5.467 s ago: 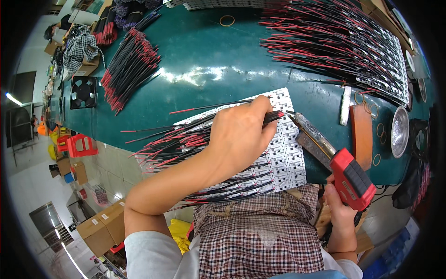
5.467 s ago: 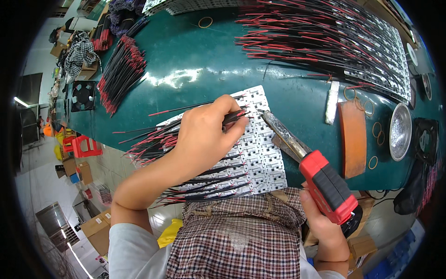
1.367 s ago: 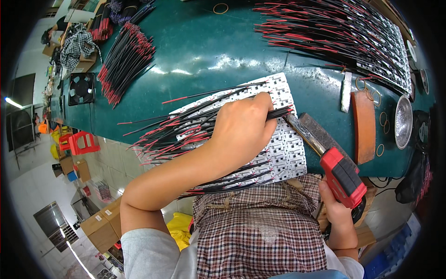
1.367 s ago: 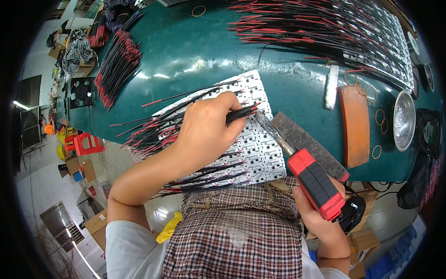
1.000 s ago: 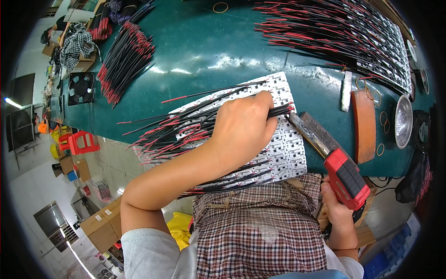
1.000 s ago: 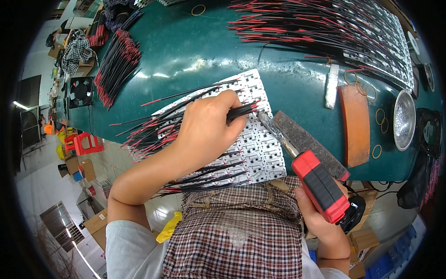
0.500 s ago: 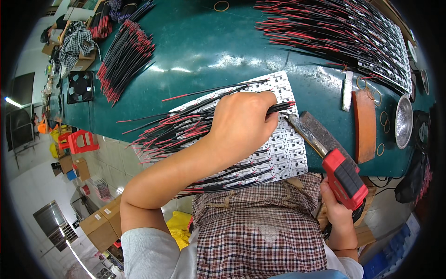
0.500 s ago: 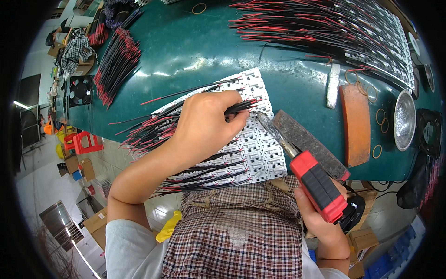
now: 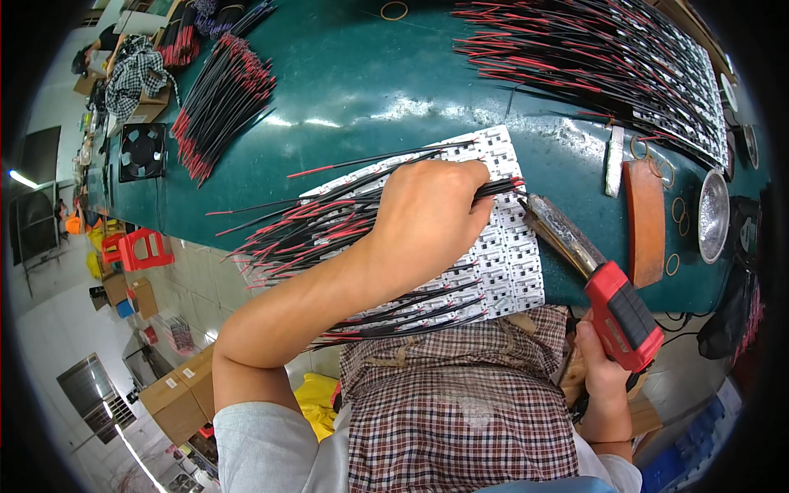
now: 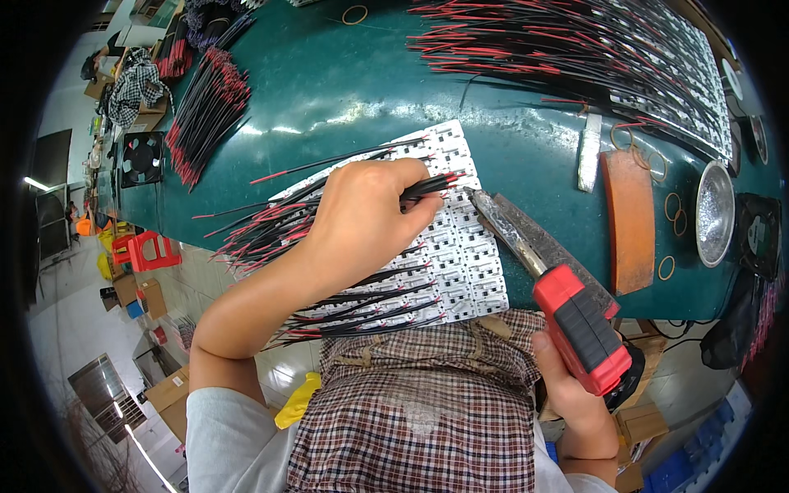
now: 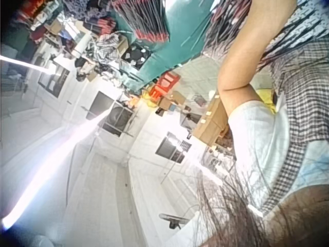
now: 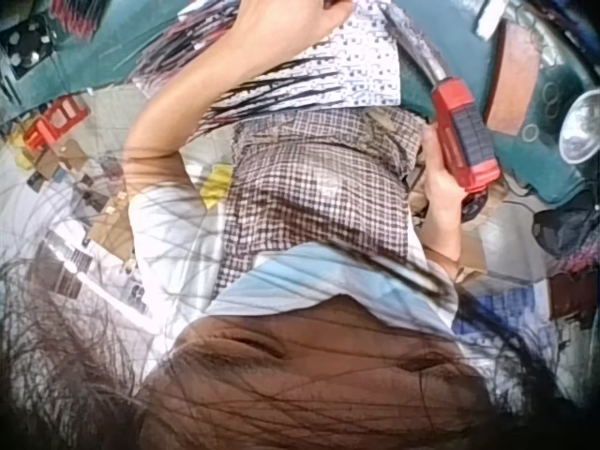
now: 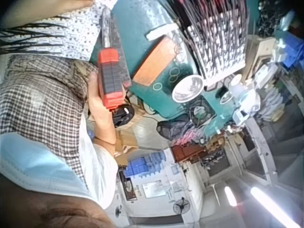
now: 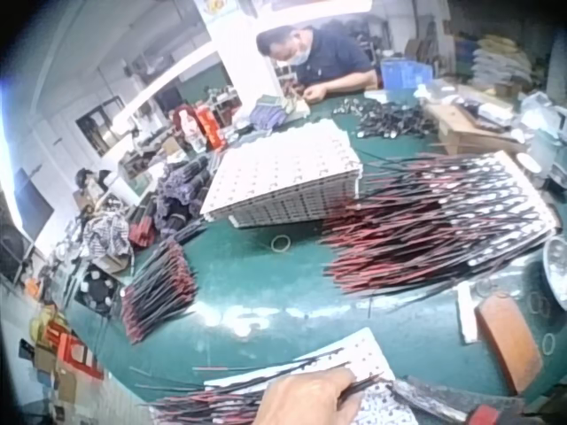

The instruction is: The person solders black and red wires onto a large panel of small circuit boards with a soldering iron at an industrial workstation.

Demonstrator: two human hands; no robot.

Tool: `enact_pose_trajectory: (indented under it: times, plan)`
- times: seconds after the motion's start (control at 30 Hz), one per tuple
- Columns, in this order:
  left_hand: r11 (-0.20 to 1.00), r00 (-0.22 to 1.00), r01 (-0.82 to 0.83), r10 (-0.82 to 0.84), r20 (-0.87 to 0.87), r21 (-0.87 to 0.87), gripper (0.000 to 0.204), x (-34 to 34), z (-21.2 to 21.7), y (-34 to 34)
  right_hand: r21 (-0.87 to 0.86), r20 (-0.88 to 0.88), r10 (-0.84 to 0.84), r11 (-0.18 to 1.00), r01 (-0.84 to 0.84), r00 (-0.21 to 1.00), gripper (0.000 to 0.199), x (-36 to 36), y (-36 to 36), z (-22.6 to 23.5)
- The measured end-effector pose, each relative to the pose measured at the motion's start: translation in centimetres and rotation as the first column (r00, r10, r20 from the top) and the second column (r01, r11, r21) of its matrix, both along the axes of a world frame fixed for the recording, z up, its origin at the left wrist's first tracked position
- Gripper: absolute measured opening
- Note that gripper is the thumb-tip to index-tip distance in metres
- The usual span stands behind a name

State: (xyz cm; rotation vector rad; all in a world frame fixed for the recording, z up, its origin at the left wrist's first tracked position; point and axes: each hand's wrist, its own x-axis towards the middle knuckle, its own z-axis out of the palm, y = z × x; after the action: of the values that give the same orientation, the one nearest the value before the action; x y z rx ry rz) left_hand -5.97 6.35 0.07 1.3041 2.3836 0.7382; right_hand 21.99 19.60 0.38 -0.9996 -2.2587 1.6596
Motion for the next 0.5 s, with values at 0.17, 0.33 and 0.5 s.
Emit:
enact_pose_trajectory:
  times: [0.17, 0.33, 0.5]
  plan:
    - [0.999, 0.999, -0.005, 0.007, 0.036, -0.047, 0.02, 0.1, 0.0, -0.1, 0.037, -0.036, -0.026, 0.999, 0.027, 0.999, 0.018, -0.1, -0.2, -0.2]
    - [0.997, 0.993, -0.035, 0.042, 0.11, -0.07, 0.018, 0.0, 0.3, -0.2, 0.027, -0.056, -0.053, 0.998, 0.054, 0.997, 0.015, -0.2, -0.3, -0.1]
    - [0.995, 0.997, -0.023, 0.03, 0.074, -0.094, 0.017, -0.2, 1.7, -0.3, 0.013, -0.042, -0.074, 0.997, 0.074, 0.996, 0.014, 0.2, -0.3, -0.1]
